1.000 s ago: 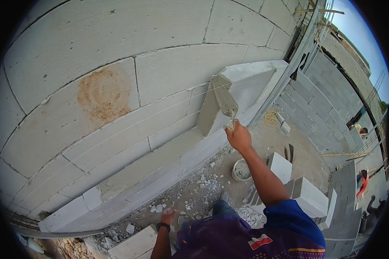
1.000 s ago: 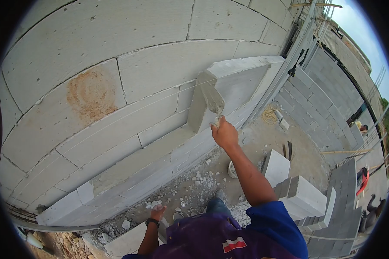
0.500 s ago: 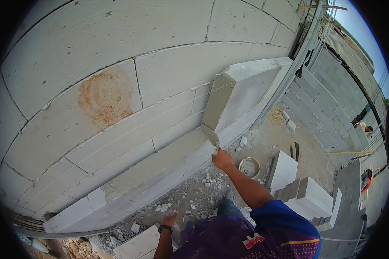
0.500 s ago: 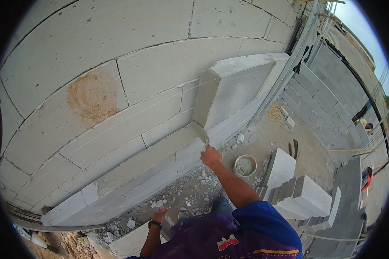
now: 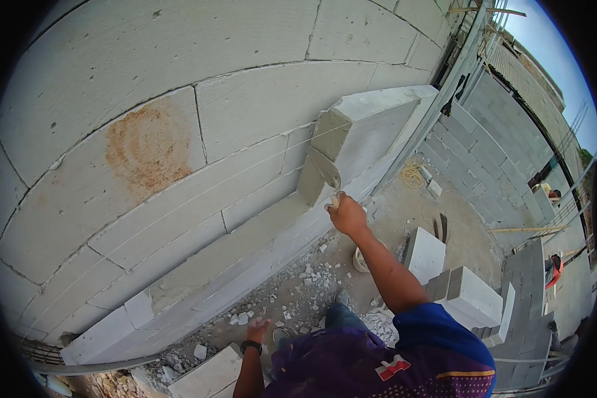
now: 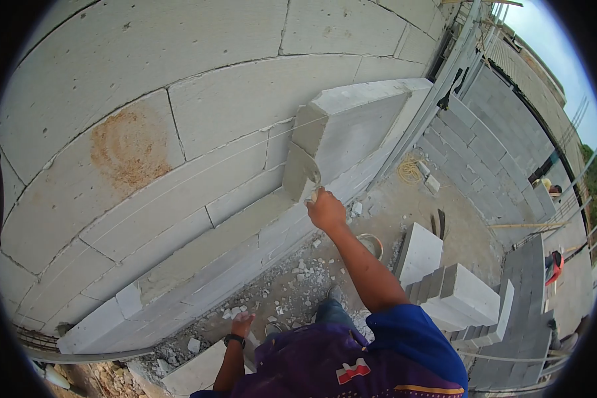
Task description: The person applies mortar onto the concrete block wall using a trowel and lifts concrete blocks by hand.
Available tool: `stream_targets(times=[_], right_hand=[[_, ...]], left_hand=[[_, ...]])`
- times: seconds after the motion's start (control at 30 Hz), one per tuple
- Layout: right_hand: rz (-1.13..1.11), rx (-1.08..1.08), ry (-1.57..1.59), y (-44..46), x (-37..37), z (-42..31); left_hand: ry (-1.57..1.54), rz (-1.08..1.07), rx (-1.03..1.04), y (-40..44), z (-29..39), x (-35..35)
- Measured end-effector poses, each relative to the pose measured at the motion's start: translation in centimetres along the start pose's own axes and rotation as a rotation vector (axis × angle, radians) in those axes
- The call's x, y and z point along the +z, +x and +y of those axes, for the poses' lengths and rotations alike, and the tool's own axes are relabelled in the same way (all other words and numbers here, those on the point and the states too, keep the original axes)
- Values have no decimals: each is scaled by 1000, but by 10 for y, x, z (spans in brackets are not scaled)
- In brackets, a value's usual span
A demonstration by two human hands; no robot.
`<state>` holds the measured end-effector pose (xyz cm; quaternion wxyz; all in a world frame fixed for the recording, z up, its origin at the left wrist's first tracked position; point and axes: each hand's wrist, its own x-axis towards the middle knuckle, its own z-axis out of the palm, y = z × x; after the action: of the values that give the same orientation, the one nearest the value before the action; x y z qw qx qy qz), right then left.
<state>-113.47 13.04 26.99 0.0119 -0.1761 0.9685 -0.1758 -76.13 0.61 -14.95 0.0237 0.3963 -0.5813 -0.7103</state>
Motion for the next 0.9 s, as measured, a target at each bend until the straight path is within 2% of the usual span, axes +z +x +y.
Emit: stream_targets(times=[0.07, 0.2, 0.4, 0.5, 0.6, 0.7, 0.8, 0.9], right_hand=[[37, -12, 43, -1, -26, -9], [112, -44, 137, -5, -65, -15], [353, -170, 242, -39, -82, 11], [324, -213, 306, -57, -53, 42], [277, -248, 215, -76, -5, 74], [46, -117, 183, -91, 40, 103], [-10, -66, 175, -86, 76, 118], [-93, 24, 147, -65, 63, 95]], left_hand=[[38, 0, 31, 5, -1, 8], [-36, -79, -47, 6, 21, 21], [-32, -87, -61, 13, 17, 25], [65, -68, -42, 15, 12, 20], [73, -73, -47, 12, 10, 22], [100, -93, -72, 8, 15, 24], [72, -99, -85, 12, 5, 25], [96, -137, -84, 14, 3, 25]])
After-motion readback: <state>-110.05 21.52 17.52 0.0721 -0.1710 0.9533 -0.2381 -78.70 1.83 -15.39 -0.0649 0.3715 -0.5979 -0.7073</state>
